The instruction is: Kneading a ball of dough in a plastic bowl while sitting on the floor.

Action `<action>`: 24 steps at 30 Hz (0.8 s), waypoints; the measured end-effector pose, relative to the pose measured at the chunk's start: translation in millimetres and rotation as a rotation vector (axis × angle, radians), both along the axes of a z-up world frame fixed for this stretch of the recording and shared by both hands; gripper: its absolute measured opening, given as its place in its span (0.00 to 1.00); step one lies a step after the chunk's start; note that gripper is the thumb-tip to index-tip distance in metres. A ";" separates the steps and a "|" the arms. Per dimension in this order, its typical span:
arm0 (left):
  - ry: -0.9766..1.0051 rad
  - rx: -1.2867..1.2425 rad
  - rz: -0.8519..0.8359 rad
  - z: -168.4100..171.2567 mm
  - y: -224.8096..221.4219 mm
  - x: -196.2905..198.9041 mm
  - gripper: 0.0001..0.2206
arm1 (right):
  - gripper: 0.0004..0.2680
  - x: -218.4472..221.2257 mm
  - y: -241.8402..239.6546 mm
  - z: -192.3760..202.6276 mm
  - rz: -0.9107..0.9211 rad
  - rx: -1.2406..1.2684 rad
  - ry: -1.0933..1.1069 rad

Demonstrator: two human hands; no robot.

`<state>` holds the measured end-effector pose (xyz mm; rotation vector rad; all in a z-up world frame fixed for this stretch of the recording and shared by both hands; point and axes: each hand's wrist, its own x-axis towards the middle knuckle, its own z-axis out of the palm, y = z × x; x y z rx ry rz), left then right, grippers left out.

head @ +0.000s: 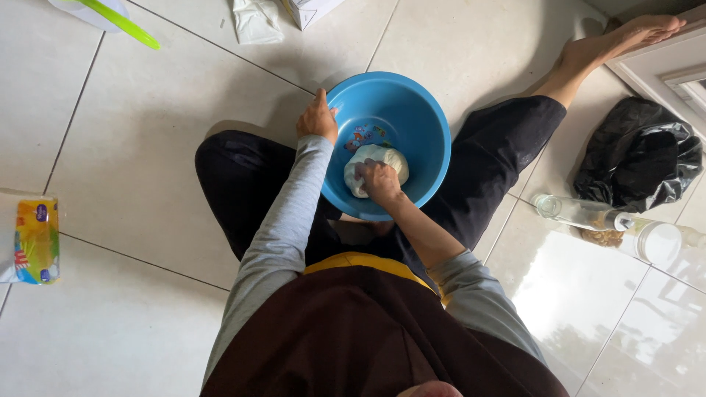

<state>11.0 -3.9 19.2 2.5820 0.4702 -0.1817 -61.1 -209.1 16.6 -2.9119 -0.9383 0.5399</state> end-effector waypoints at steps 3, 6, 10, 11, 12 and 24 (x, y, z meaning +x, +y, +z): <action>-0.001 0.017 -0.019 -0.7 1.6 -1.3 0.24 | 0.20 6.2 31.4 -4.0 -0.103 -0.067 -0.002; 0.016 0.034 -0.006 0.8 0.8 1.5 0.23 | 0.16 24.8 39.5 -9.2 -0.176 -0.011 0.089; 0.025 0.027 -0.005 8.7 0.9 4.1 0.23 | 0.17 46.7 42.2 -33.2 -0.229 -0.025 0.162; 0.031 0.016 -0.014 8.3 1.8 4.9 0.23 | 0.14 51.1 42.9 -36.5 -0.268 -0.002 0.175; 0.037 0.005 -0.024 8.3 2.2 5.0 0.23 | 0.12 54.8 43.3 -39.4 -0.307 0.022 0.187; 0.004 0.025 0.003 9.2 0.6 6.9 0.24 | 0.13 61.1 35.7 -26.3 -0.248 0.147 0.259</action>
